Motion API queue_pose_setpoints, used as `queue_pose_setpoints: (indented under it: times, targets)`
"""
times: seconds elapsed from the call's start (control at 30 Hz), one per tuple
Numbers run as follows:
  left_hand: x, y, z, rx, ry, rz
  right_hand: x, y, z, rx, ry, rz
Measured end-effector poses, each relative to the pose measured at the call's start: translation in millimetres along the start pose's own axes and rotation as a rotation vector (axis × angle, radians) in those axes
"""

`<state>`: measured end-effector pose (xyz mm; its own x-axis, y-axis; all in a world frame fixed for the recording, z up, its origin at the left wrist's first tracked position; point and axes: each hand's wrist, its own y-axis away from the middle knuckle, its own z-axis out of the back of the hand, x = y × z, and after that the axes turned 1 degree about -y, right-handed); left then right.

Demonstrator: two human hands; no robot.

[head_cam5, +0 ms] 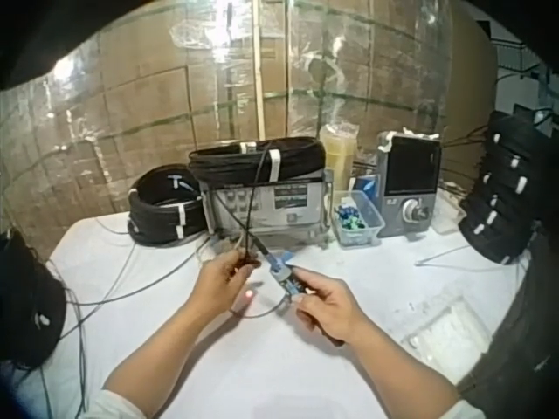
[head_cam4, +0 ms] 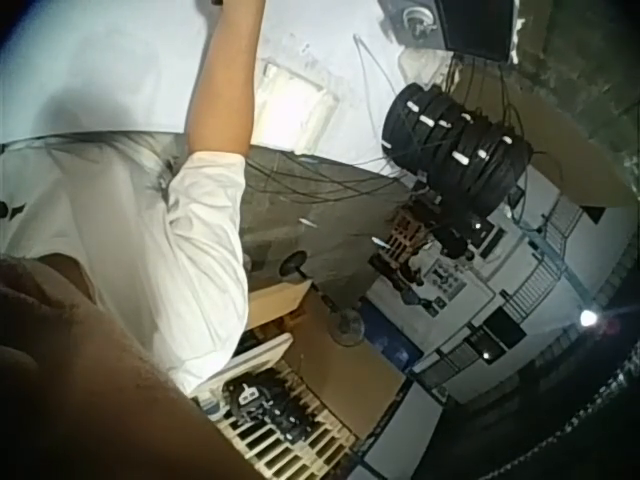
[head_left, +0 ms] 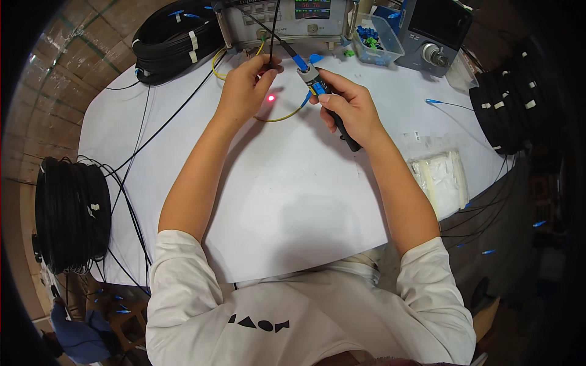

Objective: Test and inspect fiber optic cable connections using electronic diagnostic equipment and a visual fault locator.

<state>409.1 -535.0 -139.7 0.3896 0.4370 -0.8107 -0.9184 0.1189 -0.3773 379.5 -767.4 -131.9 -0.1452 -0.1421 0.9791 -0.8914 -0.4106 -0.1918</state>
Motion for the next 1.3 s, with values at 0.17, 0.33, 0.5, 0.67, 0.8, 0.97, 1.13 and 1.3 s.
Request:
queue_pose_setpoints:
  times: [0.17,0.33,0.5,0.67,0.8,0.97,1.13,1.3]
  targets:
    - [3.2,-0.2,2.3,0.005,0.054,0.025,-1.3,-0.7,-0.7,0.005,0.005,0.004]
    - [1.3,-1.7,4.0,-0.004,-0.020,0.044,-3.3,-0.7,0.7,0.003,-0.005,0.003]
    - [-1.7,-1.6,7.3,0.044,-0.130,-0.026,-1.2,-0.4,-0.4,0.000,-0.002,-0.009]
    - [0.2,0.2,4.1,0.085,0.301,0.180,-1.5,-0.1,-0.5,-0.006,0.023,-0.026]
    - [10.2,-0.5,1.8,0.060,0.212,0.167,-0.1,-0.4,-2.6,0.000,0.007,-0.019]
    - [4.4,0.1,-5.1,-0.071,0.231,0.183,-2.0,-0.4,-0.6,0.000,0.004,-0.010]
    - [14.3,0.2,0.6,-0.107,0.295,0.264,-0.3,-0.5,-2.7,0.001,0.017,-0.021]
    - [15.0,2.0,0.8,-0.067,0.270,0.289,-2.7,-0.8,-1.1,-0.002,0.031,-0.022]
